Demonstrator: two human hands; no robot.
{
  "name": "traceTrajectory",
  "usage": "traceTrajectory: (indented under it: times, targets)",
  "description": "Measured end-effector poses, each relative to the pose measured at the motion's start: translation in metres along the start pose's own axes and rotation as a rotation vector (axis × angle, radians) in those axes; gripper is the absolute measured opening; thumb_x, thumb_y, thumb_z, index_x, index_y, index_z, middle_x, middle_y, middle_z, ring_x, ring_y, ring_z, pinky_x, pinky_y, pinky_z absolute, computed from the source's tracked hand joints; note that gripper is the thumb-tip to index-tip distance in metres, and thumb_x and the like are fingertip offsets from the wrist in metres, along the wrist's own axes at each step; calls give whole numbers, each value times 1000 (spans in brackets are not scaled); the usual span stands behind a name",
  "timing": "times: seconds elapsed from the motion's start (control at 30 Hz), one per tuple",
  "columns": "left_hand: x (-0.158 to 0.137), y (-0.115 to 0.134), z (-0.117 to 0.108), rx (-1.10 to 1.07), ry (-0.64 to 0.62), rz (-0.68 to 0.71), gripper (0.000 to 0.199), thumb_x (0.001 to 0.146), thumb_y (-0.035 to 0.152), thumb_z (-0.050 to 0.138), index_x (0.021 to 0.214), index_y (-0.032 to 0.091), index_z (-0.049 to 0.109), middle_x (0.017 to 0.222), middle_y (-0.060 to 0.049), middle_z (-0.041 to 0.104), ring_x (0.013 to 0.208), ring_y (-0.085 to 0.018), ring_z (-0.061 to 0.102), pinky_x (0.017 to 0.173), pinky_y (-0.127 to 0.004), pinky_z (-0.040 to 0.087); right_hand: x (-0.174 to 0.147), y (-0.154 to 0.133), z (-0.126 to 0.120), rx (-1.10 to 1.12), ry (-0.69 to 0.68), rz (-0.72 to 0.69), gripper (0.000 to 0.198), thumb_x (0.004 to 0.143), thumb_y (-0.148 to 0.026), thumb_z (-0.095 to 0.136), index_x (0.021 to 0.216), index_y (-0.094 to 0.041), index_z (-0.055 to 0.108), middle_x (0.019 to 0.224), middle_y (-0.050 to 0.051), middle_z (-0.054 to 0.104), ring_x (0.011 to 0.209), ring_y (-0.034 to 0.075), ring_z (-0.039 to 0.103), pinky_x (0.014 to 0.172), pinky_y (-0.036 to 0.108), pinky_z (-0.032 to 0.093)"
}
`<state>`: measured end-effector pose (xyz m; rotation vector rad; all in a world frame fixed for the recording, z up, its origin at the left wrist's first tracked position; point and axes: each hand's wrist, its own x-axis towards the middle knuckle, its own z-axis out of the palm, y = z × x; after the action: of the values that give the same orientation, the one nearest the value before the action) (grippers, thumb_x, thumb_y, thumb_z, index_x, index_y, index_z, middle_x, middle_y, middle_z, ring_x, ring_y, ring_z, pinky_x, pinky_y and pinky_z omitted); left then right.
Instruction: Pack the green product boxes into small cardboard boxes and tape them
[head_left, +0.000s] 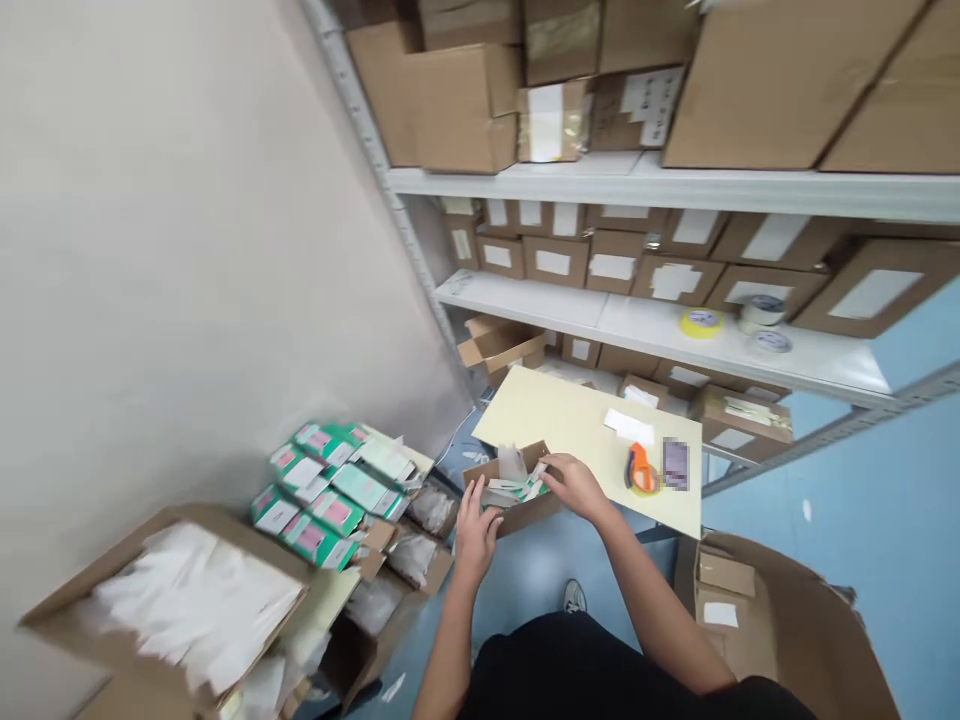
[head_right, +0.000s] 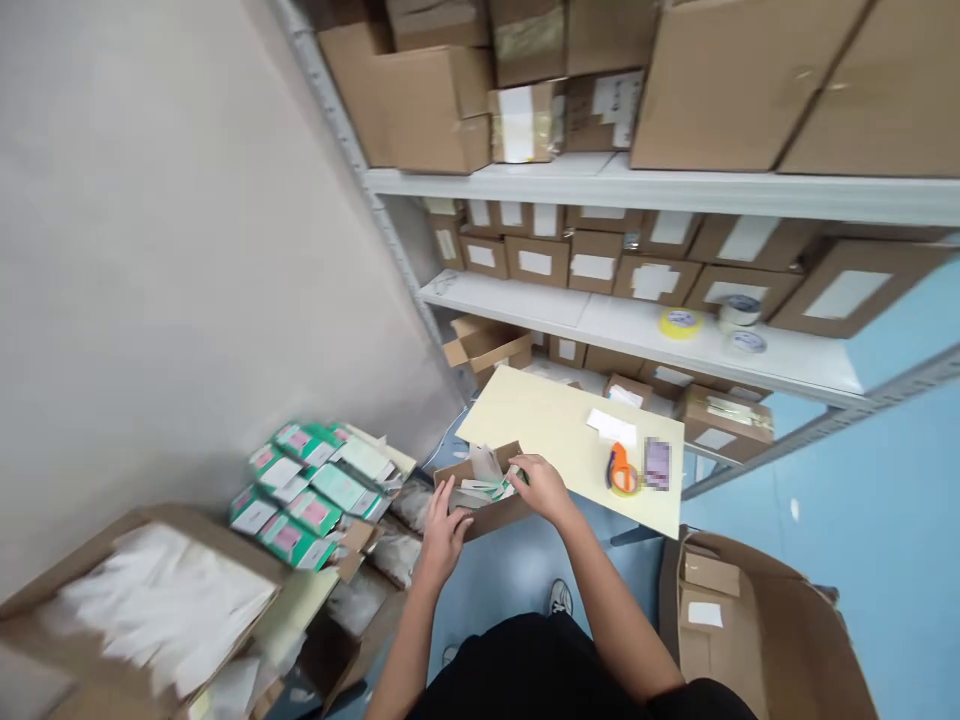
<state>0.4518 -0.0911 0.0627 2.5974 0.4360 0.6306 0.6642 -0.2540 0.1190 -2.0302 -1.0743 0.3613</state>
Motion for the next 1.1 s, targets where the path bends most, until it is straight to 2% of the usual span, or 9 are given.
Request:
traceTrajectory:
  times: [0.17,0.27,0.4,0.57,0.73,0.83,0.93,1.03,1.1]
  targets:
    - [54,30,38,-42,-113,111,20,96,17,54,88,22,72,168,-7,33,155,-35,27,114,-60,44,-18,60,-46,90,297,151,47,94,-35,59,140,-25,62,137,10,67,127,28,62,103,46,55]
    - [79,36,58,-72,-184,149,20,96,17,54,88,22,72,168,-7,32,156,-34,24,114,-60,45,-23,86,-55,108,380,225,53,93,-36,58,146,-28,56,142,9,63,125,29,63,95,46,59]
    - [107,29,89,-114,-231,185,21,96,18,53,88,22,72,167,-6,34,157,-35,22,114,-62,44,-22,109,-57,97,442,313,58,93,-38,58,150,-30,51,142,10,63,123,29,65,92,46,60]
    - [152,2,127,-130,-280,273,24,97,17,52,86,22,72,166,-7,36,158,-35,17,114,-61,44,-3,124,-58,13,506,414,66,92,-37,62,155,-29,45,140,11,65,119,30,67,98,49,56]
    - [219,-43,168,-199,-351,369,22,93,15,55,85,20,74,166,-7,37,160,-38,6,118,-64,39,32,124,-53,-46,511,528,71,89,-30,65,156,-27,43,140,12,64,121,31,66,103,49,53]
    - [258,-73,194,-275,-445,334,22,90,14,57,85,21,77,165,-6,39,157,-40,19,117,-63,41,53,124,-42,-42,471,550,72,89,-29,65,157,-28,41,146,11,60,128,30,62,107,49,52]
    - [283,-95,209,-374,-505,313,21,90,17,59,89,22,79,167,-5,34,152,-38,35,116,-58,45,76,124,-25,-17,420,535,69,89,-28,64,155,-25,45,149,12,57,136,29,56,114,47,47]
    - [288,-105,214,-437,-528,270,32,90,19,60,117,26,75,169,-4,31,152,-34,36,117,-53,45,108,129,-2,17,413,481,64,93,-30,58,155,-25,44,154,11,54,144,27,49,120,45,41]
    - [284,-107,215,-463,-508,185,59,87,20,64,146,29,56,171,-6,24,154,-33,33,115,-50,46,131,136,15,10,481,490,60,98,-32,50,157,-24,41,158,10,49,149,25,42,123,44,37]
